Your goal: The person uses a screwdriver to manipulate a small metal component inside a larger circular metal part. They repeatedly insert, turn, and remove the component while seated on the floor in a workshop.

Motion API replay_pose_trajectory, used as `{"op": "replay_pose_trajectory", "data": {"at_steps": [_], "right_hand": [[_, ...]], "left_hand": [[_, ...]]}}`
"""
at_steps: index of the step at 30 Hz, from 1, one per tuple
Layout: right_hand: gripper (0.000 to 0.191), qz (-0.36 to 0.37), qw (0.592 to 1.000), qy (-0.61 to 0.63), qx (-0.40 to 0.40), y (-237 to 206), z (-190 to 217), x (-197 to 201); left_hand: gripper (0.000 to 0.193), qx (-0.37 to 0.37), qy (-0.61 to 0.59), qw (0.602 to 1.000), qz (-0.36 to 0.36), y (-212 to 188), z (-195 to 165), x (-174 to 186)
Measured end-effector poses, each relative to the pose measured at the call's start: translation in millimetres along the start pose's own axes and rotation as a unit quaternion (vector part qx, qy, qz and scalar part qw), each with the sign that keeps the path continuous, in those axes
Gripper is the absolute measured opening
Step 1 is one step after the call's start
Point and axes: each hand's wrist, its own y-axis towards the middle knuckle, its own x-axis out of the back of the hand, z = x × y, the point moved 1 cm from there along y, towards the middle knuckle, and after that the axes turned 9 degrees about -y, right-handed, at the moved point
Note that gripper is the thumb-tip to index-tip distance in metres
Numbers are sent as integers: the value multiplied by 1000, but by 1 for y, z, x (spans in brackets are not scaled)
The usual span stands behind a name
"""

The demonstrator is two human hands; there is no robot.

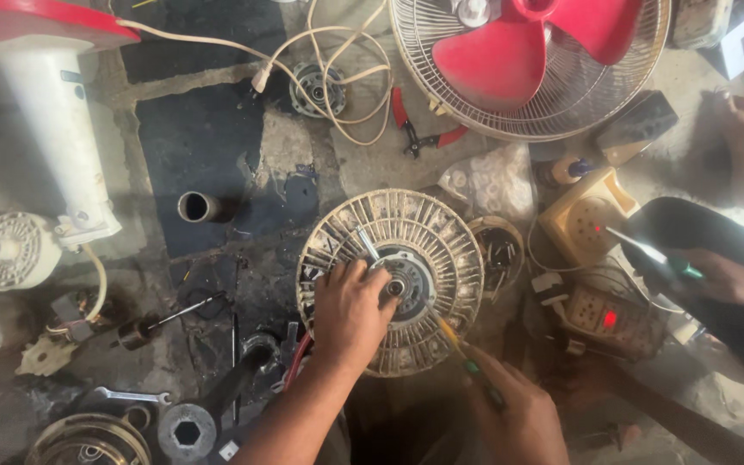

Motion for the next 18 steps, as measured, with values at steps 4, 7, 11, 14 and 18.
{"op": "replay_pose_trajectory", "data": {"at_steps": [4, 7, 11, 14, 18], "right_hand": [[49, 11, 996, -92, 12, 24, 37, 28], [49, 63, 984, -158, 52, 48, 60, 51], [45, 163, 960, -226, 34, 75, 79, 69], [42, 214, 935, -280, 34, 90, 92, 77], [33, 226, 930, -274, 95, 120, 116, 81]], "left_hand": [[31, 33, -6, 999, 13, -3, 0, -2], [30, 37, -11, 999, 4, -4, -1, -2], [30, 29, -29, 999, -9, -5, -1, -4], [30, 20, -51, 998, -24, -8, 0, -7], [34, 15, -104, 994, -18, -11, 2, -10]]}}
